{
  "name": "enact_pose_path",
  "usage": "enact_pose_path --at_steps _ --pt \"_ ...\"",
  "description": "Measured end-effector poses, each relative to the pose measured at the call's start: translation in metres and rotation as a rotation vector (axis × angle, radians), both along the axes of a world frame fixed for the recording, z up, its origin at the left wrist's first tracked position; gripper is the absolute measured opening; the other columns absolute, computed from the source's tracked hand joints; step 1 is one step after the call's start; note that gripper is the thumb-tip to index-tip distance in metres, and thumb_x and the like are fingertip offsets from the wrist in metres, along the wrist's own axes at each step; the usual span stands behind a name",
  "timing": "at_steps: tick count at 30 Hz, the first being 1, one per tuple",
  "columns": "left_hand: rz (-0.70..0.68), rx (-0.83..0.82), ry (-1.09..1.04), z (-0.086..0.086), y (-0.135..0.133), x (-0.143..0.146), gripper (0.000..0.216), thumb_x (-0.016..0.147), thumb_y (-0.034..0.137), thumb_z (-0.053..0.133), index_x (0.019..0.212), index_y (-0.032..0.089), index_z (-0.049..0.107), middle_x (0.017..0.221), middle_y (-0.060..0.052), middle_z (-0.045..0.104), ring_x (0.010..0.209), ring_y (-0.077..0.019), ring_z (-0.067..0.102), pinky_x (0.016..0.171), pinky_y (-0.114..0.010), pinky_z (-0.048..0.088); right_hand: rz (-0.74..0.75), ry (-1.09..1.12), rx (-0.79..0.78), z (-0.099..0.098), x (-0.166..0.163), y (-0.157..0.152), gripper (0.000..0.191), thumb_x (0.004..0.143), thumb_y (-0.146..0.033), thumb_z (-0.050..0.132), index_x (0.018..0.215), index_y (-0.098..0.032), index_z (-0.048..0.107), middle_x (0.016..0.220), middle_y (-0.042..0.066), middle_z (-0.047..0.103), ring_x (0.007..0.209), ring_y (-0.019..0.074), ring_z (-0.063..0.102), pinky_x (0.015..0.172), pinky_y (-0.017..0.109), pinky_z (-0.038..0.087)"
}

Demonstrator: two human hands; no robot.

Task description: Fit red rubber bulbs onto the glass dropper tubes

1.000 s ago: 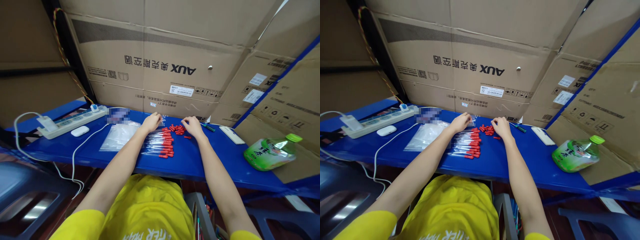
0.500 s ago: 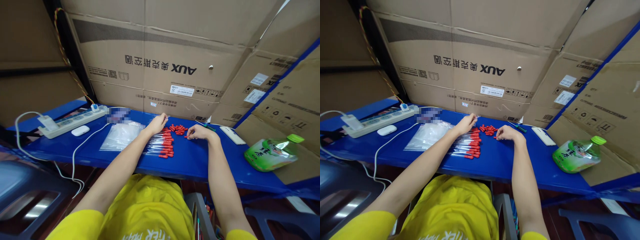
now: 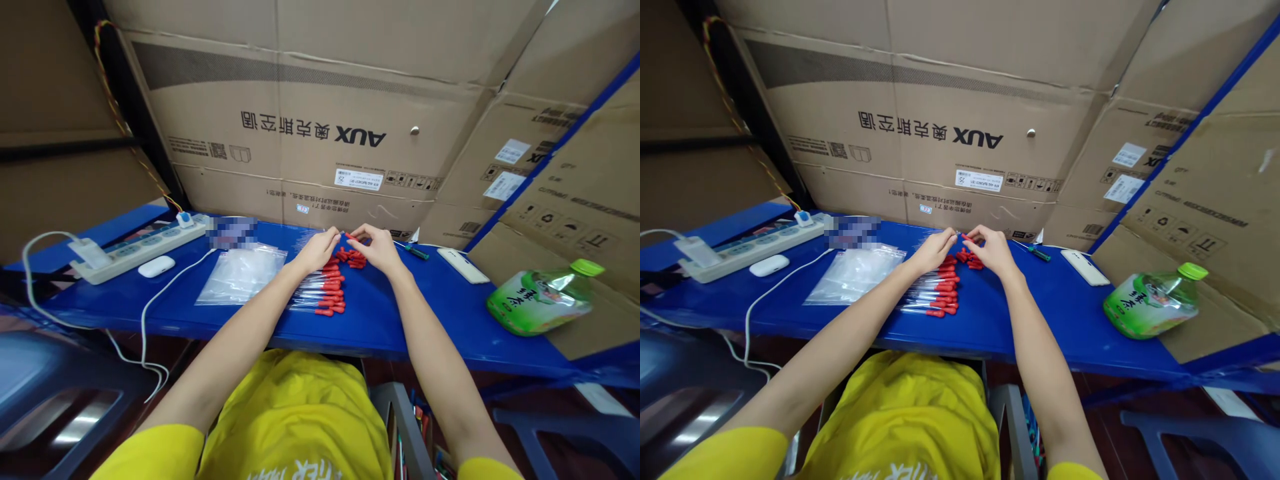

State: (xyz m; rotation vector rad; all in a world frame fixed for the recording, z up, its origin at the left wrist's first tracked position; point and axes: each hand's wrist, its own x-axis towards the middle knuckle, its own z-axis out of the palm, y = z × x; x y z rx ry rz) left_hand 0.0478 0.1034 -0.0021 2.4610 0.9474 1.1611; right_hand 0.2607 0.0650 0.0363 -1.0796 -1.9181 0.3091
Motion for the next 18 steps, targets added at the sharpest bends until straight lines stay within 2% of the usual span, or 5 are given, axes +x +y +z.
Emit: enact_pose_path --at_steps 4,11,18 --pt "-0.026 -0.008 -0.001 0.002 -0.003 0.0 0.034 0.113 0.042 0.033 0.093 0.022 0.053 0.083 -0.005 0.067 0.077 -0.0204 0.064 0.073 -0.03 0.044 -0.021 0.004 0.052 -0.004 -0.011 -0.001 0.017 0.091 -0.039 0.071 0.091 -0.022 0.073 0.089 0.007 0.082 0.078 0.0235 0.077 0.076 0.034 0.058" --pt "-0.006 -0.009 -0.008 0.004 -0.005 0.001 0.031 0.113 0.038 0.033 0.095 0.022 0.053 0.081 -0.003 0.064 0.075 -0.0199 0.063 0.071 -0.029 0.042 -0.086 0.034 0.073 -0.004 -0.013 -0.003 0.014 0.091 -0.037 0.069 0.089 -0.024 0.072 0.087 0.005 0.082 0.077 0.0228 0.076 0.076 0.034 0.059" --pt "-0.018 -0.015 -0.008 0.004 -0.005 -0.001 0.035 0.113 0.043 0.033 0.09 0.023 0.05 0.076 -0.002 0.062 0.069 -0.0189 0.059 0.068 -0.03 0.039 -0.049 0.057 0.114 -0.004 -0.015 -0.005 0.013 0.091 -0.035 0.068 0.089 -0.023 0.07 0.084 0.005 0.081 0.073 0.0219 0.076 0.072 0.033 0.058"
